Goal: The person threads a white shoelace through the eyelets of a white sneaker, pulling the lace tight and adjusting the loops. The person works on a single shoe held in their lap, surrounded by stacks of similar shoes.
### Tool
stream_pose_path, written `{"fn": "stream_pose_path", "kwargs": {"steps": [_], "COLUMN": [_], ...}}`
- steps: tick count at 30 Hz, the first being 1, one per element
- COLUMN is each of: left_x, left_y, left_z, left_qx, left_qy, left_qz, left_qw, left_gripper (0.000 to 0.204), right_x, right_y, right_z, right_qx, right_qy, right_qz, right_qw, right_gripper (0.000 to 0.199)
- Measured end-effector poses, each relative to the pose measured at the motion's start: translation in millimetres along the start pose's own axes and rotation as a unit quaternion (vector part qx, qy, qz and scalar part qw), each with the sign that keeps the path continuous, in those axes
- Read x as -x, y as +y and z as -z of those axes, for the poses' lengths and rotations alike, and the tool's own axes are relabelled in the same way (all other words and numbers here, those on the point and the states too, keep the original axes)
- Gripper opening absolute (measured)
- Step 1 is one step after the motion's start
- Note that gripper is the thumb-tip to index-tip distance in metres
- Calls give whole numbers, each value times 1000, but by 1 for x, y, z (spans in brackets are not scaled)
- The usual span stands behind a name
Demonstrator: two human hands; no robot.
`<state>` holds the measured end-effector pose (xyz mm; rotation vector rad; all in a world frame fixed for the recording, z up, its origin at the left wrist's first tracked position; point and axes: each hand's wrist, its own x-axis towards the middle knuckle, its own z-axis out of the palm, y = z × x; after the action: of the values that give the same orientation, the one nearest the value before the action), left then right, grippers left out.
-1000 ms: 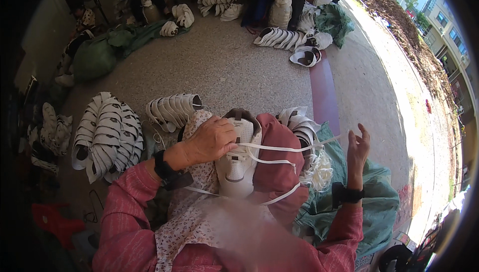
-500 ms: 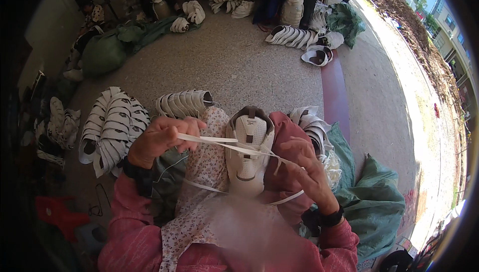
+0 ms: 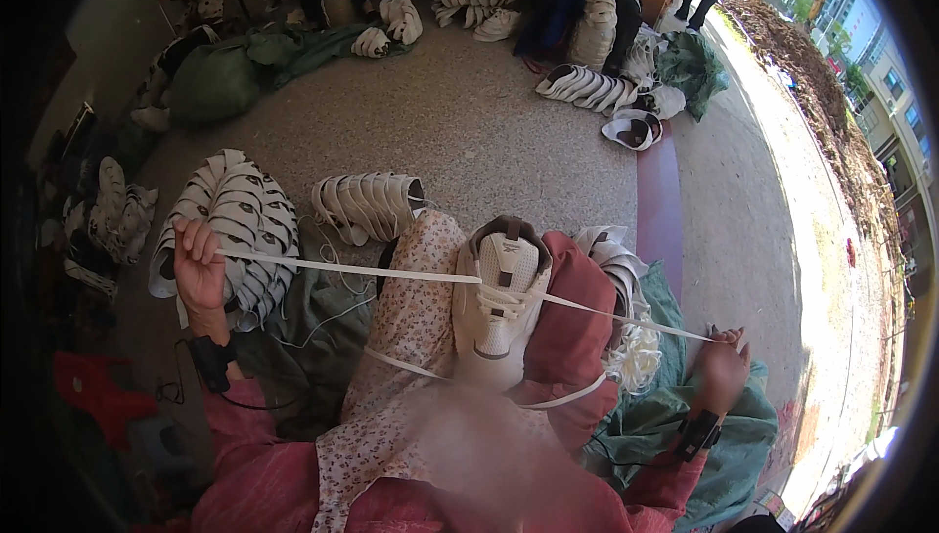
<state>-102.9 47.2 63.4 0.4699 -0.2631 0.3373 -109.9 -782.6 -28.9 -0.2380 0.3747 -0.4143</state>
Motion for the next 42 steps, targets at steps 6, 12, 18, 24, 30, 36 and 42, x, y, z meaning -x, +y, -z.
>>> {"fn": "stream_pose_path", "kwargs": {"steps": [6, 12, 18, 24, 30, 36, 42], "left_x": [0, -3, 9, -2, -6, 5, 9], "left_y": [-12, -108, -229, -269, -276, -282, -283], "left_z": [-6, -73, -104, -95, -95, -103, -97], "left_qx": [-201, -592, -688, -655, -674, -740, -723], "left_qy": [75, -53, -300, -373, -398, -385, -336], "left_qz": [51, 124, 60, -11, -40, -58, 18], "left_qw": [975, 795, 658, 658, 621, 548, 603], "left_gripper": [27, 27, 19, 15, 10, 9, 9], "right_x": [-25, 37, 95, 115, 117, 119, 107], "right_y": [-36, 104, 203, 263, 282, 285, 288], "right_z": [66, -56, -120, -126, -127, -134, -127], "right_qx": [159, 424, 670, 709, 753, 772, 751], "right_qy": [29, -59, -226, -437, -416, -431, -437], "right_qz": [32, 118, 77, 267, 306, 314, 280], "right_qw": [986, 896, 703, 484, 408, 345, 409], "right_gripper": [33, 36, 23, 11, 9, 5, 2]}}
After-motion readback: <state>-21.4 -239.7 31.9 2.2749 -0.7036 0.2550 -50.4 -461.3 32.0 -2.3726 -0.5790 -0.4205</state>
